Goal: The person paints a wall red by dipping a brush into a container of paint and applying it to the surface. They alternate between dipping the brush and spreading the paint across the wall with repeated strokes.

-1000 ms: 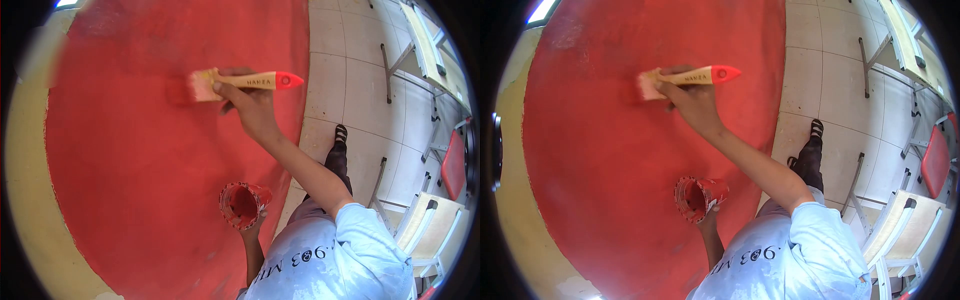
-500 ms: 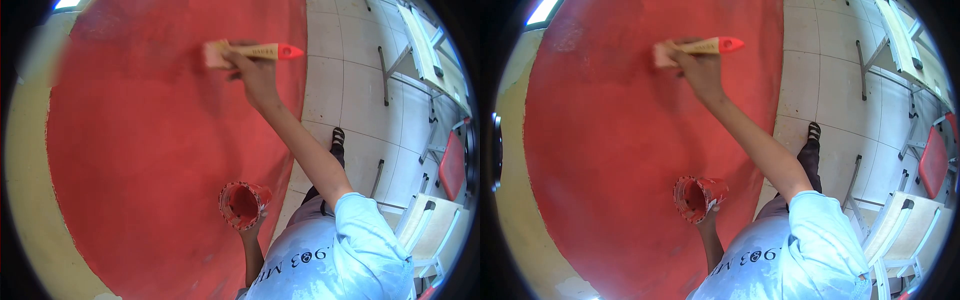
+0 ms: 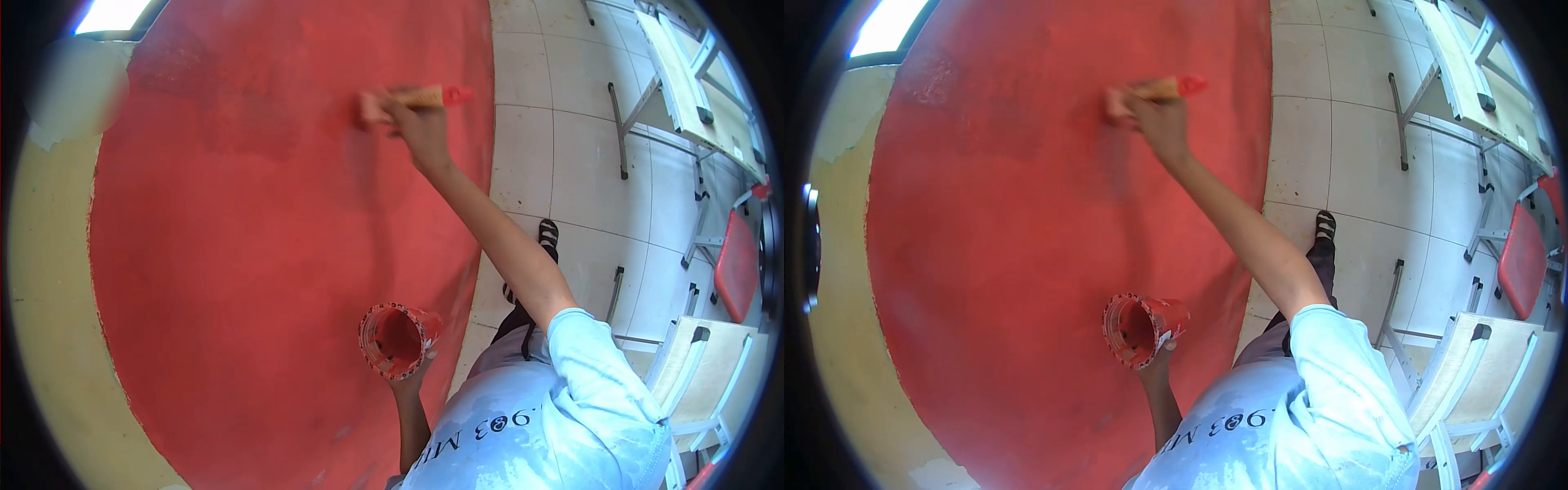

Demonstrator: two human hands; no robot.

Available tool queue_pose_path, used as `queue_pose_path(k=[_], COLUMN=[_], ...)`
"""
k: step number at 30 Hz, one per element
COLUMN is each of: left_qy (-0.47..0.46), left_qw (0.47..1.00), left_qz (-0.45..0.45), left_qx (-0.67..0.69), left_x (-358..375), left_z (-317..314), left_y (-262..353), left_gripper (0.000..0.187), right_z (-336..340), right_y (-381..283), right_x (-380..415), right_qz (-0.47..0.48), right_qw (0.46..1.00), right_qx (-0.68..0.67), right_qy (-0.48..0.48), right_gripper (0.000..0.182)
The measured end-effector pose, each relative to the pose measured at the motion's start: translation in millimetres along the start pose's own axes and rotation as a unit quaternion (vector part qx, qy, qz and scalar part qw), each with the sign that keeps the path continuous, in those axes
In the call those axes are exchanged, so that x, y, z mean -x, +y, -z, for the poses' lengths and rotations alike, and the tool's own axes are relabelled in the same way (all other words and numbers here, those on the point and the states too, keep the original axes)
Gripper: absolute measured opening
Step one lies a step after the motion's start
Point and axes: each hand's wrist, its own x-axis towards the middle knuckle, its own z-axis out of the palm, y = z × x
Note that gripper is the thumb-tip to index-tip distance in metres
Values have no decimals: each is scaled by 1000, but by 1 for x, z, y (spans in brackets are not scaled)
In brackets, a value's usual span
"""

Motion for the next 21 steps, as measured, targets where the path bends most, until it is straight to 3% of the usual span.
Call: queue_pose_path(k=[1, 4, 8, 10, 13, 15, 17, 19, 21], left_qy=[-5, -13, -13, -12, -16, -19, -23, -25, -21], left_qw=[1000, 1000, 1000, 1000, 1000, 1000, 1000, 999, 1000], left_qz=[8, 21, 23, 25, 21, 18, 17, 19, 22], left_qx=[1, 5, 6, 3, 3, 3, 3, 5, 2], left_x=[-2, -3, 1, 3, 1, 2, 1, 0, 3], left_z=[-2, -4, -1, -1, 0, 1, 1, 1, 3], left_y=[5, 11, 2, 1, 0, 2, 3, 5, 3], left_gripper=[87, 87, 88, 88, 88, 88, 88, 88, 88], right_z=[-25, -41, 48, 109, 97, 45, -18, -32, -28], right_y=[-40, -64, 42, 96, 79, 55, -22, -64, -49], right_x=[-3, -14, -15, -13, -14, -22, -16, -15, -12], right_qz=[-10, -33, -136, -114, -38, 32, 0, -11, -46], right_qw=[999, 991, 989, 973, 976, 991, 1000, 996, 993], right_qx=[-40, -114, 9, 146, 205, 130, 10, -72, -95], right_qy=[-17, -55, 59, 139, 68, -6, -24, -52, -43], right_gripper=[27, 29, 31, 26, 25, 25, 25, 25, 26])
